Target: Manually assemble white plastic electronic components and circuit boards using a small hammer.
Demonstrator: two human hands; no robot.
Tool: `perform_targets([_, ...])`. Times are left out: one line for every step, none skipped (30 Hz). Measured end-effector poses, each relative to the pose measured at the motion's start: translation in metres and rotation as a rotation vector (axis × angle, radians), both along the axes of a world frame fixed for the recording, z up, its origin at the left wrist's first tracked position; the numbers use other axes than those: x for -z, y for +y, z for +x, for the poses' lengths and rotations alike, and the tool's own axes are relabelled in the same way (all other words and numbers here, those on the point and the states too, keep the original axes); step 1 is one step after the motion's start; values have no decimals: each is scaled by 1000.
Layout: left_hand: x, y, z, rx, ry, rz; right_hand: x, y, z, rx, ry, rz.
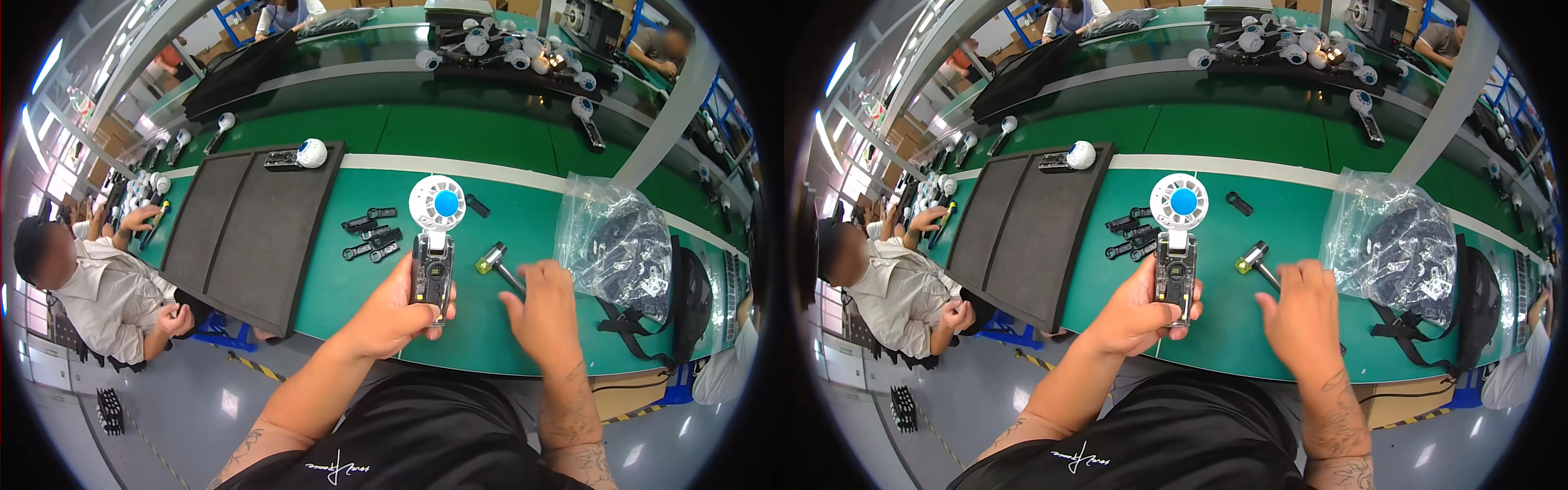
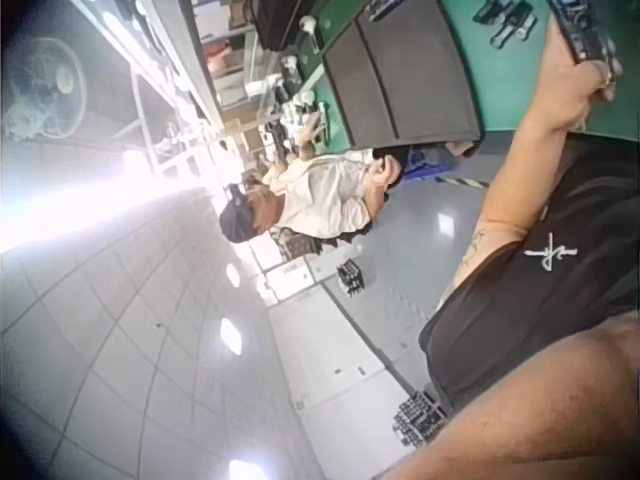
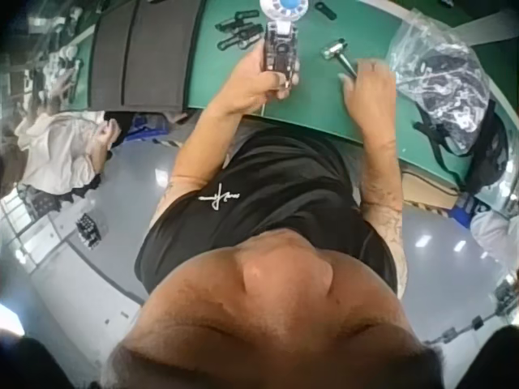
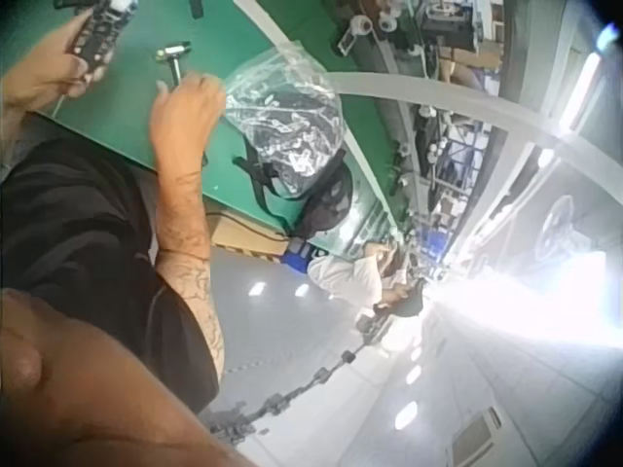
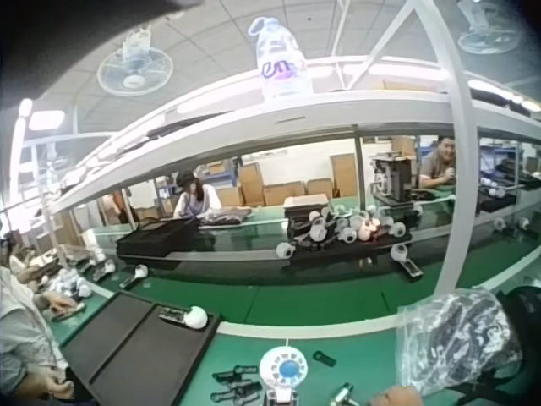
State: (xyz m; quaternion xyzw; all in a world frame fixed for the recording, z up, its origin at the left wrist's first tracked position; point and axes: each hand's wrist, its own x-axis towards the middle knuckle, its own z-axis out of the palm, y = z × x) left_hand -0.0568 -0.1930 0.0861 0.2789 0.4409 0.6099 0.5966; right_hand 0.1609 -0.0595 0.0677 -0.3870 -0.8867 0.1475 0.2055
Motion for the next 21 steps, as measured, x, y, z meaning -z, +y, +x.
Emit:
perform_targets([0, 1, 0, 14, -67, 2, 11, 7, 5, 5, -3, 0])
perform_targets([0, 1, 0, 25, -136, 6, 21, 13, 7, 14, -105, 16])
perform_targets([0, 1, 0, 36, -206, 10, 25, 16, 9, 24, -207, 31])
perform_targets([0, 2, 0, 33, -212, 16, 22, 18, 10, 21, -213, 38])
perform_targets([-1, 2, 0, 31, -211, 16, 17, 18, 10, 18, -162, -28])
perform_targets([-2, 2, -1, 29, -210, 15, 8, 17, 10, 15, -111, -94])
perform_targets([-2, 3, -1, 27, -209, 14, -2, 14, 10, 13, -59, -161])
perform_targets([-1, 5, -1, 24, -207, 12, -13, 10, 10, 10, -7, -229])
perform_targets([0, 3, -1, 10, -209, 9, -35, -2, 8, 12, 198, -360])
perform_targets([1, 2, -2, 3, -190, 12, -55, -13, 9, 15, 403, -493])
perform_targets([2, 1, -3, 4, -177, 15, -61, -22, 17, 12, 395, -498])
perform_targets([2, 2, -3, 9, -160, 17, -63, -32, 27, -54, 448, -321])
perform_targets([1, 2, -3, 14, -143, 21, -64, -37, 33, -119, 498, -142])
perform_targets([0, 6, -1, 30, -146, 23, -50, -36, 30, -229, 795, -225])
perform_targets([-2, 9, 0, 33, -111, 14, -32, -34, 24, -344, 1091, -303])
perform_targets([-4, 10, 2, 23, -72, 5, -27, -31, 12, -343, 1092, -299])
perform_targets([-4, 10, 5, 5, -35, -5, -25, -24, -3, -349, 694, -96])
perform_targets([-3, 10, 8, -12, 2, -16, -24, -20, -10, -343, 292, 102])
perform_targets([-3, 7, 6, -16, 2, -19, -26, -22, -10, -346, 293, 99])
perform_targets([-3, 5, 5, -11, -20, -13, -30, -26, -8, -317, 419, 108])
perform_targets([-2, 3, 3, -7, -43, -8, -35, -29, -4, -286, 544, 116])
